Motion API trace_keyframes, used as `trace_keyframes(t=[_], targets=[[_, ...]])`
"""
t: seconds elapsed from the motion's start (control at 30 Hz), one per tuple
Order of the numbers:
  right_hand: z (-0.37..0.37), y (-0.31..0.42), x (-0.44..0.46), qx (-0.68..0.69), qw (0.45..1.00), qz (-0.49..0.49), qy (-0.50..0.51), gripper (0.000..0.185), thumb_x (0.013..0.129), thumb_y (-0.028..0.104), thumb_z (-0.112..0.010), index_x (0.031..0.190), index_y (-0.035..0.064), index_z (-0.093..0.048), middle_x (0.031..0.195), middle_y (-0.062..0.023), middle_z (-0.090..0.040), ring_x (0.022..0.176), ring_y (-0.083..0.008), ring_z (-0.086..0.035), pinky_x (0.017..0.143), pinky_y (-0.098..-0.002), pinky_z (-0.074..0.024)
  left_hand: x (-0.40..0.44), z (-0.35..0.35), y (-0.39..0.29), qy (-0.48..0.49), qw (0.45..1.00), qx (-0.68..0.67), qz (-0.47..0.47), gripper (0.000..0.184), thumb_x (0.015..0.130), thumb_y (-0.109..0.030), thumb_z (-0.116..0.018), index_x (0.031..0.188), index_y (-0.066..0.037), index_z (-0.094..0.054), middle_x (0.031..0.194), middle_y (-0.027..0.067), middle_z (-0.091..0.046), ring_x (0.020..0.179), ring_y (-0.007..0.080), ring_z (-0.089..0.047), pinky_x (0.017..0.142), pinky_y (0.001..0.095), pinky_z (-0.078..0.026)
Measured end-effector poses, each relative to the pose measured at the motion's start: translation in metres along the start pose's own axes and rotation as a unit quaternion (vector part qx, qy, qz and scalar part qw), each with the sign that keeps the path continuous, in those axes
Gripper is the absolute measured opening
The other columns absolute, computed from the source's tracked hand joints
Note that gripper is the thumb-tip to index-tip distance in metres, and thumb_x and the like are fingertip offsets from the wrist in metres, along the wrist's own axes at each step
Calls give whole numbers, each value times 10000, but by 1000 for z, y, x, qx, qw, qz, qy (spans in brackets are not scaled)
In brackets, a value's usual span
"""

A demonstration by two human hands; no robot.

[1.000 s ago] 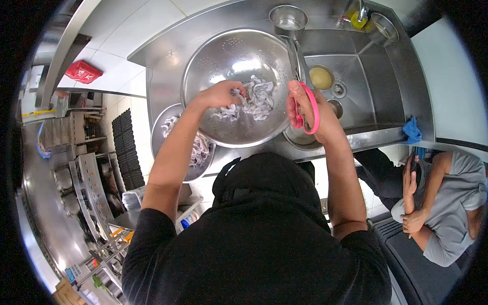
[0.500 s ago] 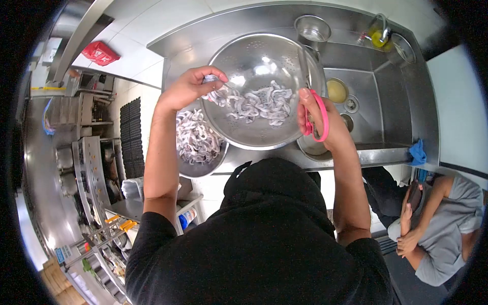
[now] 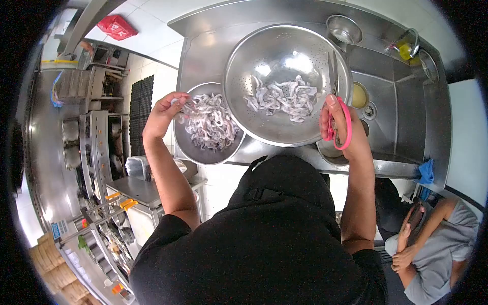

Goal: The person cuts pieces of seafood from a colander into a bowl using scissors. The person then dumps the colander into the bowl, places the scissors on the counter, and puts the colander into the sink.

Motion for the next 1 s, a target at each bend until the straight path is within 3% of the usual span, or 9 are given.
trace_keyframes(t=[0.1,0.13,0.23,0.43,0.57,0.73,0.83,0.87,1.0], targets=[[-5,2,0,-13,1000,2,1,570,1084,557,-486,776,80,-532,654,-23,-492,572,-133,-501,549,-280,-383,-3,21,49,-31,994,87,52,259,1035,-182,-676,1263,-75,-734,1078,12,-748,967,99,-655,858,272,-528],[-5,3,1,-19,1000,4,2,573,1085,558,-481,774,80,-531,654,-22,-491,569,-132,-500,549,-279,-383,-4,26,62,-38,987,132,83,257,1059,-185,-646,1266,-58,-729,1129,12,-741,1019,84,-637,978,260,-482],[-4,2,4,-36,999,0,24,565,1044,593,-561,811,79,-585,674,-20,-541,581,-127,-541,565,-279,-402,-5,35,78,-71,984,149,73,336,1029,-237,-666,1310,-61,-721,1122,60,-758,1039,148,-657,943,315,-509],[-6,11,2,-18,1000,-5,2,555,1051,572,-560,798,79,-588,651,-23,-543,577,-122,-540,550,-275,-391,6,34,65,-78,969,234,21,372,1029,-244,-648,1317,-14,-696,1125,111,-761,1045,174,-680,933,327,-528],[5,8,5,-59,998,6,-16,573,1046,589,-562,786,80,-598,646,-19,-551,568,-119,-544,539,-271,-387,25,-1,20,-118,968,218,-21,294,1036,-157,-664,1280,6,-690,1038,72,-750,977,124,-658,868,282,-527],[36,15,6,-121,986,22,-116,547,1033,555,-621,769,76,-619,640,-4,-558,557,-107,-539,544,-266,-409,64,-40,-15,-169,947,245,-121,484,993,-325,-735,1319,21,-647,1105,119,-730,916,179,-688,813,292,-551],[62,18,5,-153,974,33,-163,508,1016,521,-671,794,66,-638,651,3,-564,567,-101,-543,550,-265,-422,94,-60,27,-92,981,150,78,682,934,-476,-756,1305,84,-645,1110,198,-737,926,234,-730,781,346,-601],[71,16,4,-163,971,33,-170,495,1010,510,-687,804,62,-644,657,6,-567,571,-99,-545,552,-265,-426,93,-75,40,-47,980,131,142,753,901,-535,-771,1284,101,-649,1043,192,-728,827,210,-718,641,315,-598],[82,6,-7,-126,973,6,-192,486,1001,511,-698,838,54,-666,680,4,-587,593,-92,-550,564,-260,-433,91,-105,68,-8,976,129,175,620,926,-440,-759,1221,100,-677,917,138,-715,692,183,-682,521,295,-560]])
Point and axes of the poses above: each hand's wrist, its own x-axis towards the middle knuckle, its own z-axis out of the back of the hand, y = z × x, the point moved 9 cm from there along x, towards the middle knuckle
